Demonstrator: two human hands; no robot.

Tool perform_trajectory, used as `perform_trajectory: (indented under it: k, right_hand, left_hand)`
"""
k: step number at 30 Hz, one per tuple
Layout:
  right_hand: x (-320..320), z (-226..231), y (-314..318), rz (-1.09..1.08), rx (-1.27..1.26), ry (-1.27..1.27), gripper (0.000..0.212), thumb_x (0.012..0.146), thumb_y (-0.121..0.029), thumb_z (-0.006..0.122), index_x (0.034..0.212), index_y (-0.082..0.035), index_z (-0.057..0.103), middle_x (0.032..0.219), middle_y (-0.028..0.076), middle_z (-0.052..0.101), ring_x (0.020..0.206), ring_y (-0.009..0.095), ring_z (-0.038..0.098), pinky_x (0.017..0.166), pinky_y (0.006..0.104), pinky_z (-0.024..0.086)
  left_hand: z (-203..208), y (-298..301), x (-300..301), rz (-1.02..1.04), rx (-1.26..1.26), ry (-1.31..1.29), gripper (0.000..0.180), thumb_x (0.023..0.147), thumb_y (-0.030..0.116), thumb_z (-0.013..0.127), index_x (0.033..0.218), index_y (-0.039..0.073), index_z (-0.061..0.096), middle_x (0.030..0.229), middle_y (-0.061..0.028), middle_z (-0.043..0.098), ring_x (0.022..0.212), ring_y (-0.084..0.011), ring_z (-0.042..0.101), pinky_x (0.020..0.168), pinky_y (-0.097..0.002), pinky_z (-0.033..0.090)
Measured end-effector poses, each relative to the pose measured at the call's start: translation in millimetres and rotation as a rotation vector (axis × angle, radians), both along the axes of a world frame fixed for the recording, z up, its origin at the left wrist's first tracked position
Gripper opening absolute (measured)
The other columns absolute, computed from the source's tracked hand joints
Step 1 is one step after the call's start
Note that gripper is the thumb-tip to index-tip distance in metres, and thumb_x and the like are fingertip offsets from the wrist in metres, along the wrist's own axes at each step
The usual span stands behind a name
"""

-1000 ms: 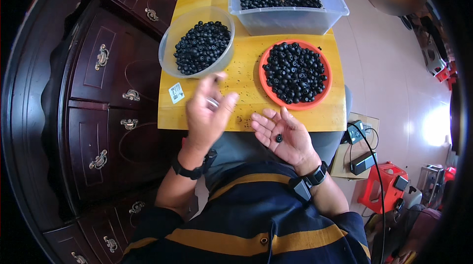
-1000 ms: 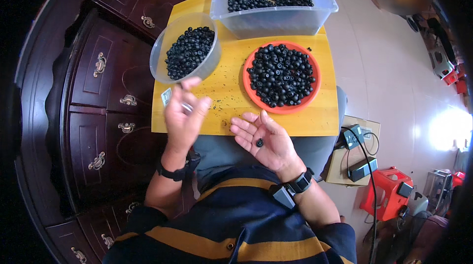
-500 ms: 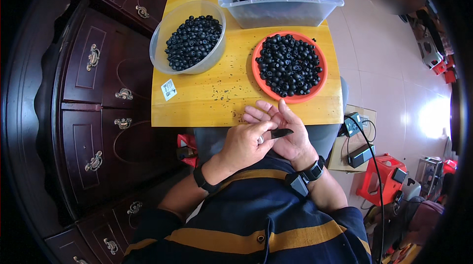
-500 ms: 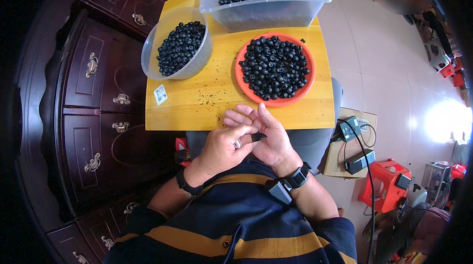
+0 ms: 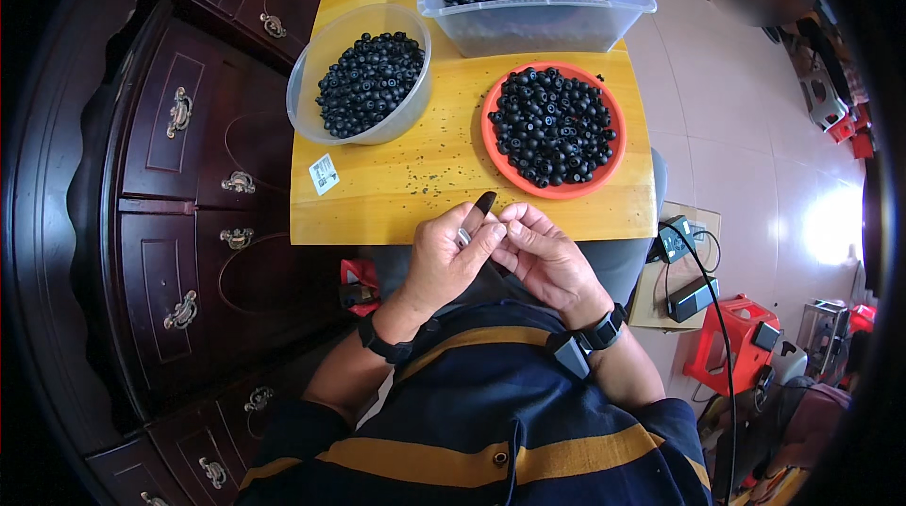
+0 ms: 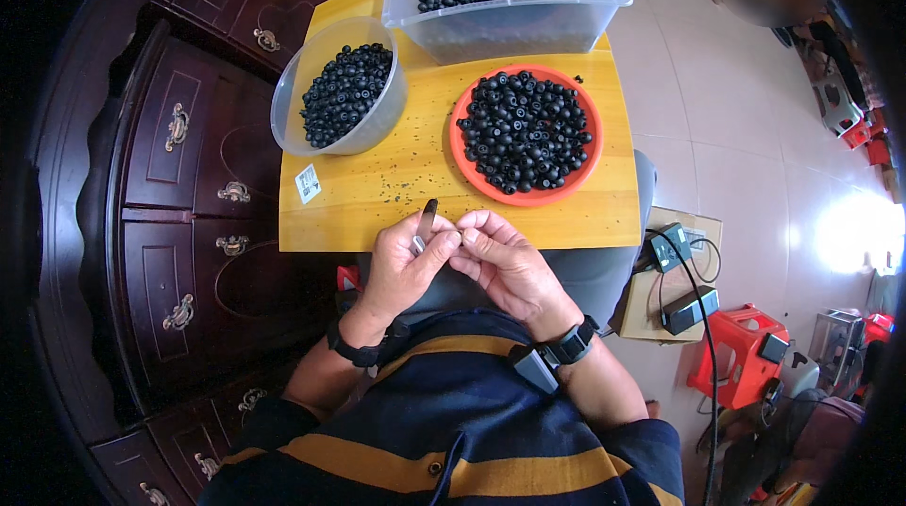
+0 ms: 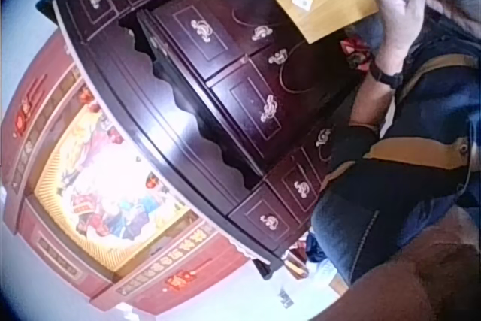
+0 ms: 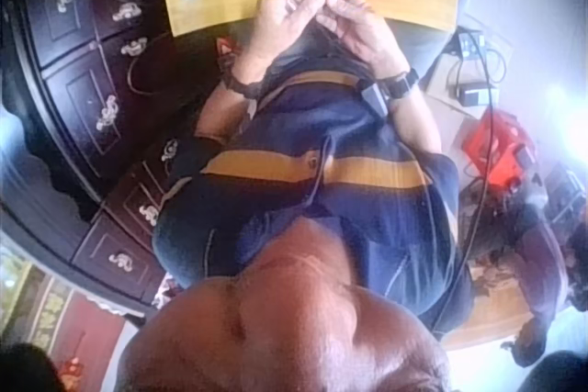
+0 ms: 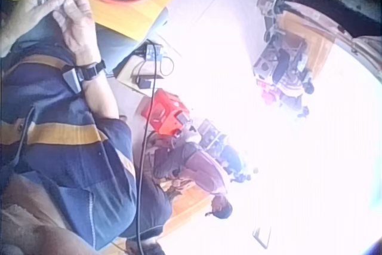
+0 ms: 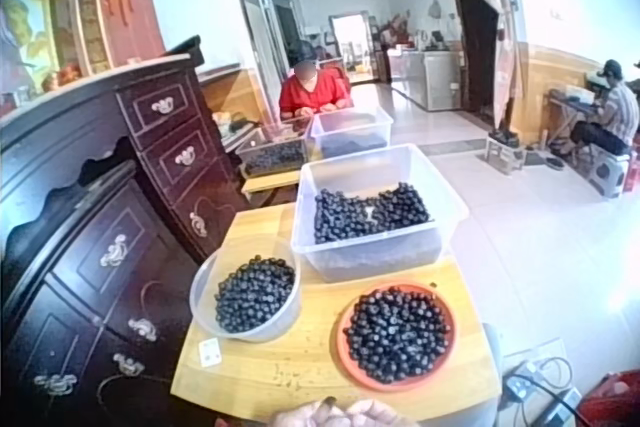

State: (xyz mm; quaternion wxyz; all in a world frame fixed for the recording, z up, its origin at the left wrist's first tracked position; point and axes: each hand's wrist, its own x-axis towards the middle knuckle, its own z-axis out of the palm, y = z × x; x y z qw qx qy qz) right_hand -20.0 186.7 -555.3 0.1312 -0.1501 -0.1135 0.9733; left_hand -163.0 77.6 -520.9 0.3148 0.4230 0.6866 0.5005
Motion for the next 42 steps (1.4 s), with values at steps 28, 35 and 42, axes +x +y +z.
perform_trajectory:
  k: [28,35,42]
  right_hand:
    - [-3.2,-8.0,-1.9,0.035,-0.067,0.047,0.009,0.101,-0.013,0.06,0.107,-0.006,0.06,0.09,0.004,0.068,0.076,0.014,0.069,0.069,0.0251,0.06]
    - [-2.3,-12.4,-3.6,-0.001,-0.135,0.006,0.014,0.099,-0.007,0.062,0.112,-0.006,0.058,0.09,0.006,0.069,0.075,0.017,0.071,0.07,0.0268,0.062]
    - [-0.2,-14.5,-2.7,0.016,-0.128,0.003,0.017,0.099,-0.006,0.062,0.114,-0.006,0.056,0.091,0.007,0.069,0.075,0.018,0.07,0.069,0.0279,0.061]
  left_hand:
    - [17.7,4.3,-19.2,-0.195,-0.042,0.298,0.035,0.088,0.035,0.077,0.085,0.003,0.064,0.069,-0.0094,0.067,0.058,-0.0229,0.067,0.055,-0.0323,0.049]
    - [19.8,5.9,-18.6,-0.213,-0.035,0.409,0.037,0.087,0.038,0.077,0.085,0.004,0.064,0.071,-0.0105,0.069,0.061,-0.0269,0.068,0.055,-0.0349,0.05]
    - [18.3,7.5,-17.1,-0.192,0.003,0.496,0.039,0.089,0.041,0.074,0.082,0.005,0.062,0.07,-0.0112,0.067,0.061,-0.0306,0.068,0.054,-0.0376,0.05]
